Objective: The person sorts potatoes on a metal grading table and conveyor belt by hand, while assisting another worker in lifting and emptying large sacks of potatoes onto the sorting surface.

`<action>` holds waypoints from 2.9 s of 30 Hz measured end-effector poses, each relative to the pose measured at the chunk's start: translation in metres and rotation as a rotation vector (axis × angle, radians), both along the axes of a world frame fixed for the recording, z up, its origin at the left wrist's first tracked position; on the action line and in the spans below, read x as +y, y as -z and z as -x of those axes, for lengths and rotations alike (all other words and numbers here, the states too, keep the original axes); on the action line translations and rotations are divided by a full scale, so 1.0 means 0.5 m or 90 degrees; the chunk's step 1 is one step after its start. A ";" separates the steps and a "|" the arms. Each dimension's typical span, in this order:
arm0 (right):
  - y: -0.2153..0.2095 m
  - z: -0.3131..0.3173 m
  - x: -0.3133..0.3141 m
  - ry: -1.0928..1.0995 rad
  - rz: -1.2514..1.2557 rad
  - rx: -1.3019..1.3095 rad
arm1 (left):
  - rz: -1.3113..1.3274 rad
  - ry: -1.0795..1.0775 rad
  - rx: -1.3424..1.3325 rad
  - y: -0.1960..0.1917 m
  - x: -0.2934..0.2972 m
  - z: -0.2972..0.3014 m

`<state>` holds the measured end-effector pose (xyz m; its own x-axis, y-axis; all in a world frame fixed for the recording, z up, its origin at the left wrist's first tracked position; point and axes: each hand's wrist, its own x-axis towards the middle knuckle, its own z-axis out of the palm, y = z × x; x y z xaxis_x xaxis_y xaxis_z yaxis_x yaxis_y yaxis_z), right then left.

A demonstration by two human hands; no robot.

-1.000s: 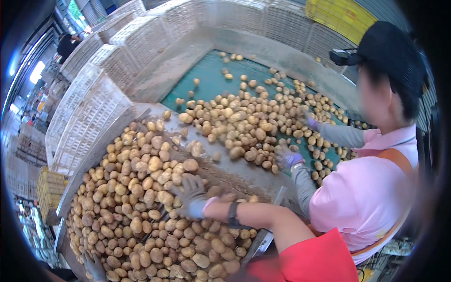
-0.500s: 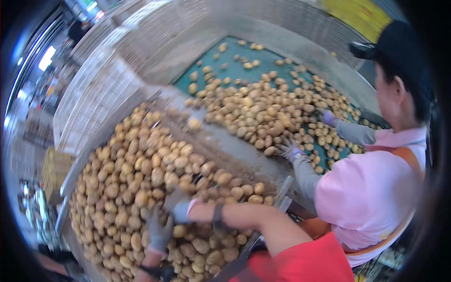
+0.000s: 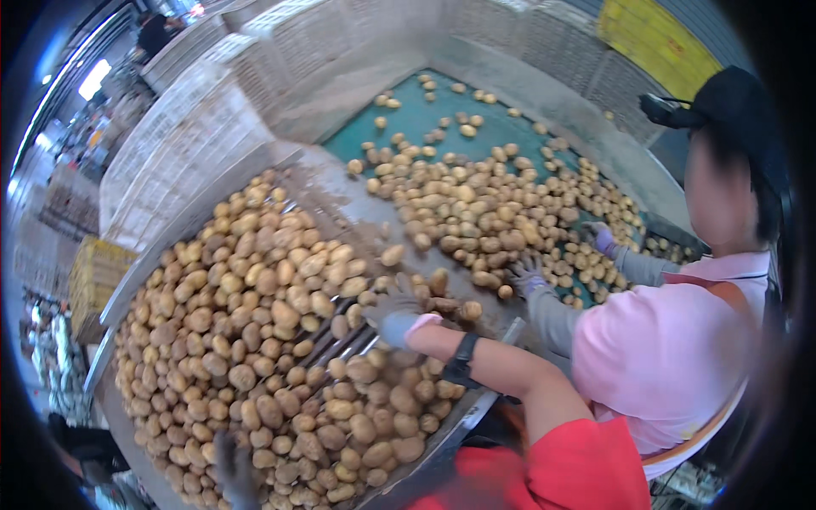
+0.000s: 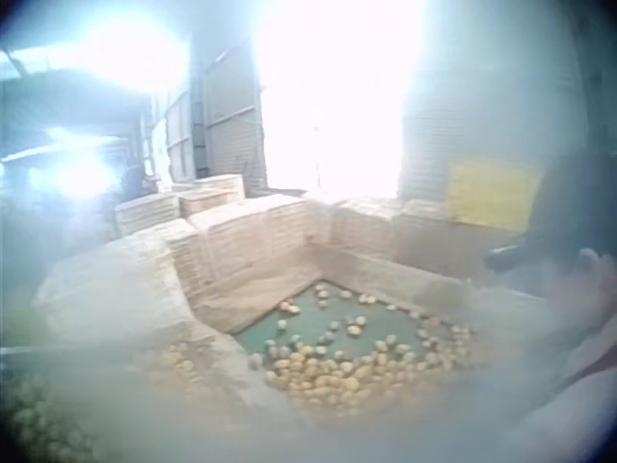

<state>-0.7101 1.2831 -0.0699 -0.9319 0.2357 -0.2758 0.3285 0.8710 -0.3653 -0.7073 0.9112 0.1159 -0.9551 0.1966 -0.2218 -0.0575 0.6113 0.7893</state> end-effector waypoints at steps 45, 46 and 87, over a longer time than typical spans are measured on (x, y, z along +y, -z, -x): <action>-0.075 0.321 0.038 -0.288 -0.098 0.144 | -0.033 0.261 0.007 0.106 0.111 -0.006; -0.024 0.380 0.034 -0.311 -0.238 0.104 | 0.000 0.263 -0.009 0.083 0.113 -0.010; -0.179 0.063 -0.433 -0.825 0.153 0.178 | 0.405 0.320 -0.022 0.036 -0.187 0.122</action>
